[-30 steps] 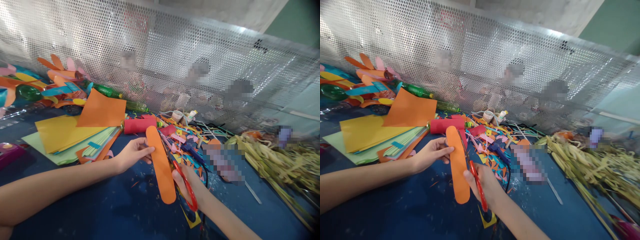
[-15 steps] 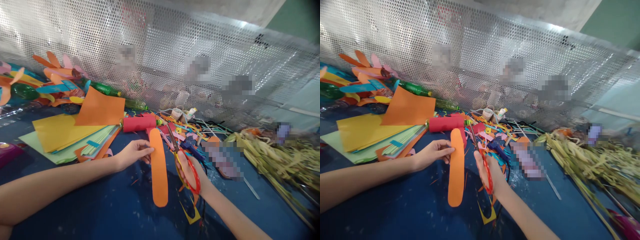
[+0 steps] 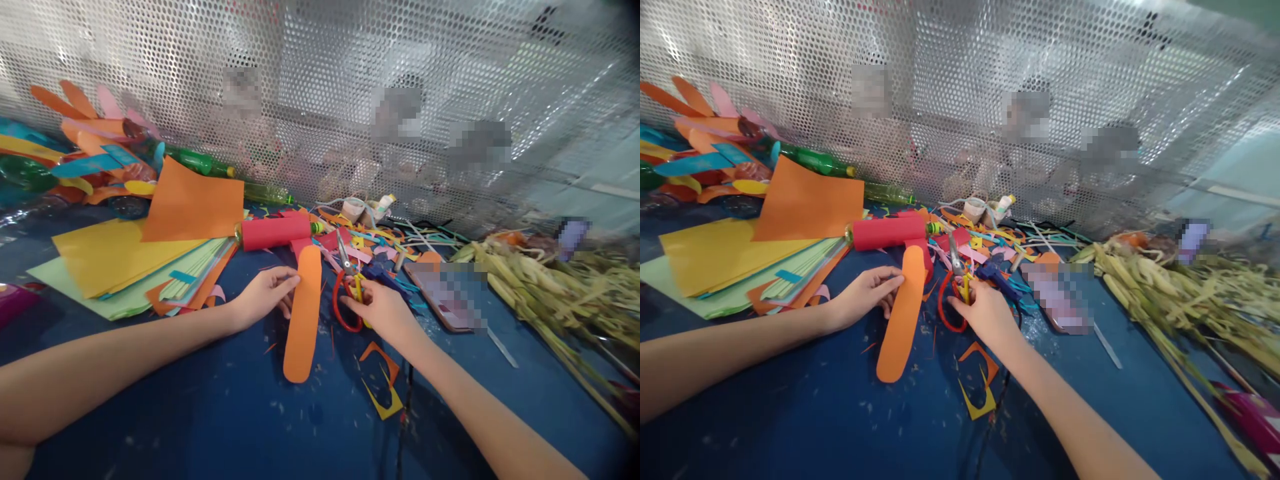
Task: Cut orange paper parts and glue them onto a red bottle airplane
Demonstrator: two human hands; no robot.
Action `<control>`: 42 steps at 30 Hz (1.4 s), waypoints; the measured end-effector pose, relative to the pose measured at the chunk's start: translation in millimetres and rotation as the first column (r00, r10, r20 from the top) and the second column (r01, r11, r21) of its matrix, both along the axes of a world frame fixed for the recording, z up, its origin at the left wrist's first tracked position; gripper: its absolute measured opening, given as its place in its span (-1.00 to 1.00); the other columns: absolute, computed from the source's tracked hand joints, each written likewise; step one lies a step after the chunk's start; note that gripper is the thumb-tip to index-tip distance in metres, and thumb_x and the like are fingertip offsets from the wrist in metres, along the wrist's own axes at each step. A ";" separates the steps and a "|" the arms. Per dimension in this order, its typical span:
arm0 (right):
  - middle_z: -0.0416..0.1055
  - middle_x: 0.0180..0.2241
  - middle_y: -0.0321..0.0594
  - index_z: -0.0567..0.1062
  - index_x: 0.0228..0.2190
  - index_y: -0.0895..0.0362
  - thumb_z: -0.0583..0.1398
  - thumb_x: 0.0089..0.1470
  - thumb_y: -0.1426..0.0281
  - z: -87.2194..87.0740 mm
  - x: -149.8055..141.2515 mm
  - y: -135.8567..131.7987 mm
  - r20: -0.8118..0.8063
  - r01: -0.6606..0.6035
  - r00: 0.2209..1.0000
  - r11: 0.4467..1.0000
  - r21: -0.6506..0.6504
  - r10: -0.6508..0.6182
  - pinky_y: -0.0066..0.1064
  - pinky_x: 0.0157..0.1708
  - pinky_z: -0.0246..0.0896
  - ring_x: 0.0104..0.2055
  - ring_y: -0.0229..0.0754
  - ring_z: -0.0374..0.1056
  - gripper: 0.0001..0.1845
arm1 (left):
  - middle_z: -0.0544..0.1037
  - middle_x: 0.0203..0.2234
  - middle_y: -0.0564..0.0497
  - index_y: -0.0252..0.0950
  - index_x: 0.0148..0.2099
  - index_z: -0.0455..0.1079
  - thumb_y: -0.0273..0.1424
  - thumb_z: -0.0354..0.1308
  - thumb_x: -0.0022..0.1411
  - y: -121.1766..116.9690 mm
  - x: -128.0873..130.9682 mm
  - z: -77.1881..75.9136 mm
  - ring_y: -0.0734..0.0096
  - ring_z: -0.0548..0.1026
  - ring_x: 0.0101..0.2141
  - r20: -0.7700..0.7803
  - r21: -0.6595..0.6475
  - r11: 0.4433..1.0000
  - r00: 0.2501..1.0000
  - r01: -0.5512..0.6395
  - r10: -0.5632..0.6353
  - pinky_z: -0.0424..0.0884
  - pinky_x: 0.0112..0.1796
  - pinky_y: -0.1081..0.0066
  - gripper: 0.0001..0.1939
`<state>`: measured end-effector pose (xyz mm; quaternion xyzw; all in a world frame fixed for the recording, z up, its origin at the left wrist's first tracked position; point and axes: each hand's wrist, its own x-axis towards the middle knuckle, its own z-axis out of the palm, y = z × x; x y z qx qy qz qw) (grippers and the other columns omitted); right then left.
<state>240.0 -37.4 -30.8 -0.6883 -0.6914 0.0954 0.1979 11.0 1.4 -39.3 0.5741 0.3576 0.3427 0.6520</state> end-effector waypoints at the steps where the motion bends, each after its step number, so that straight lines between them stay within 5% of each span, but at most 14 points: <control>1: 0.39 -0.63 -0.26 0.47 -0.40 0.14 0.19 -0.07 0.14 0.3 -2.3 -1.4 0.084 0.011 0.996 1.000 0.014 -0.012 -0.44 -0.63 0.07 -0.59 -0.15 0.32 -0.68 | 0.40 -0.66 0.14 -0.33 -0.30 0.24 -0.28 0.04 0.19 0.1 0.0 -0.2 0.56 0.40 -0.69 -0.006 0.002 1.000 1.000 0.001 -0.001 0.37 -0.65 0.56 -0.81; 5: 0.47 -0.48 -0.13 0.46 -0.23 0.21 0.18 -0.02 0.17 -0.2 -11.2 -7.8 0.309 -0.052 0.951 0.982 0.182 -0.007 -0.35 -0.49 0.23 -0.44 -0.06 0.40 -0.61 | 0.42 -0.67 0.12 -0.34 -0.28 0.25 -0.27 0.03 0.19 0.1 -0.1 0.6 0.54 0.42 -0.69 -0.028 0.004 1.000 1.000 0.005 -0.005 0.38 -0.65 0.55 -0.80; 8: 0.46 -0.28 -0.04 0.39 -0.13 0.21 0.14 0.06 0.27 -1.2 -17.9 -15.7 0.386 -0.190 0.921 0.915 0.357 0.041 -0.28 -0.31 0.28 -0.24 -0.01 0.39 -0.64 | 0.40 -0.68 0.13 -0.34 -0.31 0.26 -0.27 0.05 0.18 -0.6 -0.2 2.2 0.54 0.41 -0.70 -0.036 0.001 1.000 0.999 -0.002 0.002 0.37 -0.66 0.55 -0.79; 11: 0.46 -0.28 -0.13 0.35 -0.11 0.14 0.08 0.12 0.39 -4.9 -25.7 -24.1 0.326 -0.376 0.909 0.845 0.380 0.258 -0.39 -0.32 0.29 -0.25 -0.14 0.39 -0.73 | 0.40 -0.68 0.13 -0.34 -0.32 0.26 -0.28 0.04 0.19 -0.7 -0.4 2.1 0.56 0.40 -0.70 -0.041 0.007 1.000 0.999 -0.008 0.009 0.36 -0.67 0.56 -0.80; 14: 0.45 -0.29 -0.20 0.33 -0.08 0.09 0.07 0.13 0.48 -11.2 -31.7 -29.1 0.337 -0.630 0.774 0.711 0.313 0.537 -0.42 -0.31 0.28 -0.27 -0.21 0.37 -0.71 | 0.43 -0.66 0.11 -0.35 -0.30 0.26 -0.30 0.02 0.21 -0.1 -0.7 0.2 0.57 0.40 -0.69 -0.033 0.016 1.000 0.999 0.002 -0.002 0.36 -0.65 0.58 -0.81; 17: 0.45 -0.32 -0.19 0.35 -0.09 0.11 0.09 0.13 0.46 -15.8 -34.4 -30.2 0.311 -0.696 0.718 0.641 0.323 0.623 -0.40 -0.33 0.26 -0.29 -0.20 0.35 -0.73 | 0.42 -0.67 0.12 -0.35 -0.29 0.25 -0.31 0.03 0.20 0.1 -0.6 -1.3 0.57 0.41 -0.69 -0.027 0.006 1.000 1.000 0.005 -0.005 0.37 -0.63 0.56 -0.82; 22: 0.46 -0.36 -0.19 0.44 -0.27 0.11 0.08 0.14 0.40 -13.9 -36.9 -29.6 0.007 -0.590 0.789 0.754 0.290 0.614 -0.40 -0.31 0.24 -0.32 -0.21 0.36 -0.85 | 0.45 -0.65 0.10 -0.35 -0.28 0.25 -0.25 0.07 0.17 -0.6 -0.3 -1.5 0.52 0.44 -0.66 -0.009 -0.005 0.999 0.999 0.044 -0.044 0.41 -0.57 0.50 -0.76; 28: 0.42 -0.51 -0.29 0.42 -0.43 0.09 0.13 0.09 0.26 -9.2 -40.4 -26.8 -0.299 -0.333 0.879 0.926 0.176 0.372 -0.44 -0.41 0.22 -0.47 -0.24 0.35 -0.82 | 0.51 -0.54 0.03 -0.35 -0.22 0.34 -0.16 0.07 0.15 -2.0 -1.4 -0.8 0.43 0.50 -0.54 -0.032 0.051 0.986 0.987 0.158 -0.157 0.44 -0.48 0.44 -0.68; 37: 0.36 -0.56 -0.33 0.37 -0.48 0.10 0.12 0.08 0.23 -13.4 -37.5 -22.5 -0.414 -0.241 0.872 0.965 0.107 0.263 -0.46 -0.48 0.17 -0.52 -0.26 0.30 -0.78 | 0.52 -0.43 -0.02 -0.36 -0.26 0.38 -0.19 -0.02 0.22 -5.9 -4.0 1.2 0.42 0.51 -0.42 -0.107 0.152 0.959 0.969 0.239 -0.225 0.44 -0.32 0.40 -0.68; 42: 0.34 -0.58 -0.34 0.35 -0.51 0.11 0.11 0.08 0.23 -15.1 -36.9 -21.4 -0.432 -0.219 0.869 0.970 0.103 0.241 -0.46 -0.49 0.16 -0.53 -0.26 0.28 -0.76 | 0.53 -0.33 0.01 -0.30 -0.17 0.38 -0.34 0.22 0.04 -9.5 -3.6 -1.1 0.41 0.49 -0.31 -0.097 0.196 0.935 0.955 0.295 -0.281 0.40 -0.21 0.41 -0.72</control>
